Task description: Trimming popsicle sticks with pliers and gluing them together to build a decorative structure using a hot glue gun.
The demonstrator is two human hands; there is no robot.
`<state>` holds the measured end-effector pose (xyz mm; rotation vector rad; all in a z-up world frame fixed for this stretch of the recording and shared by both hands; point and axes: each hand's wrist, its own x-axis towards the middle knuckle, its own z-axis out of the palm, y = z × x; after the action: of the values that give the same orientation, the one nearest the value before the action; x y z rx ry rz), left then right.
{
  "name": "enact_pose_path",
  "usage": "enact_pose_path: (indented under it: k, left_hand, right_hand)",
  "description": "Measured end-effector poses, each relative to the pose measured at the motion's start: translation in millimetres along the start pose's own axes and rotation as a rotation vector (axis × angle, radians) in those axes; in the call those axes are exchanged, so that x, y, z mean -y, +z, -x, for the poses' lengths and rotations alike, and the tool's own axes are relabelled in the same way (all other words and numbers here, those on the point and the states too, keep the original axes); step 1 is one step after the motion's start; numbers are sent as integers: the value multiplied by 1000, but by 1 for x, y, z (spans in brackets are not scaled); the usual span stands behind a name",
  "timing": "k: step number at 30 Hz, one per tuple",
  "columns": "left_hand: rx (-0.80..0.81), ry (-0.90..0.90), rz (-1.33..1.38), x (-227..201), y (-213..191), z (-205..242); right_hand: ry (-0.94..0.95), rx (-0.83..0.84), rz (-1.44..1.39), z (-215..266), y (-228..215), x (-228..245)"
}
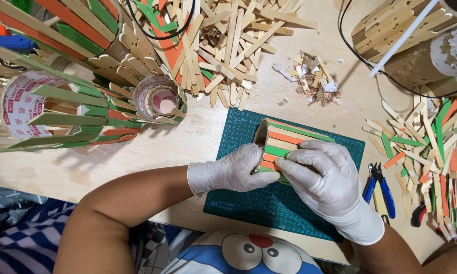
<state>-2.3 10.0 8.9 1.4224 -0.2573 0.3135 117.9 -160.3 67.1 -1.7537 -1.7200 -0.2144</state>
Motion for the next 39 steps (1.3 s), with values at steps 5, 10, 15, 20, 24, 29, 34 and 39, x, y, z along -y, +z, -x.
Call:
enact_pose_path:
  k: [5,10,15,20,24,29,34,39]
  left_hand:
    - [-15,-8,-9,8,3,2]
    - [-4,14,-40,7,3,2]
    - [-25,15,-39,11,4,4]
    - [1,-7,-40,13,3,8]
    - [0,-141,17,22,2,12]
    - [-32,-266,140,26,-1,11]
    - [-75,-336,136,40,5,20]
    - [-97,-375,111,42,6,23]
  right_hand:
    - [-5,10,48,4,4,0]
    - [-16,14,61,3,5,-2]
    - [-17,31,70,2,2,-2]
    - [31,54,-198,-14,-10,-7]
    - [103,80,-258,-11,-18,-11]
    - [101,92,-207,-13,-18,-5]
    - [70,60,-202,-12,-13,-8]
    - [67,53,-218,-13,-12,-8]
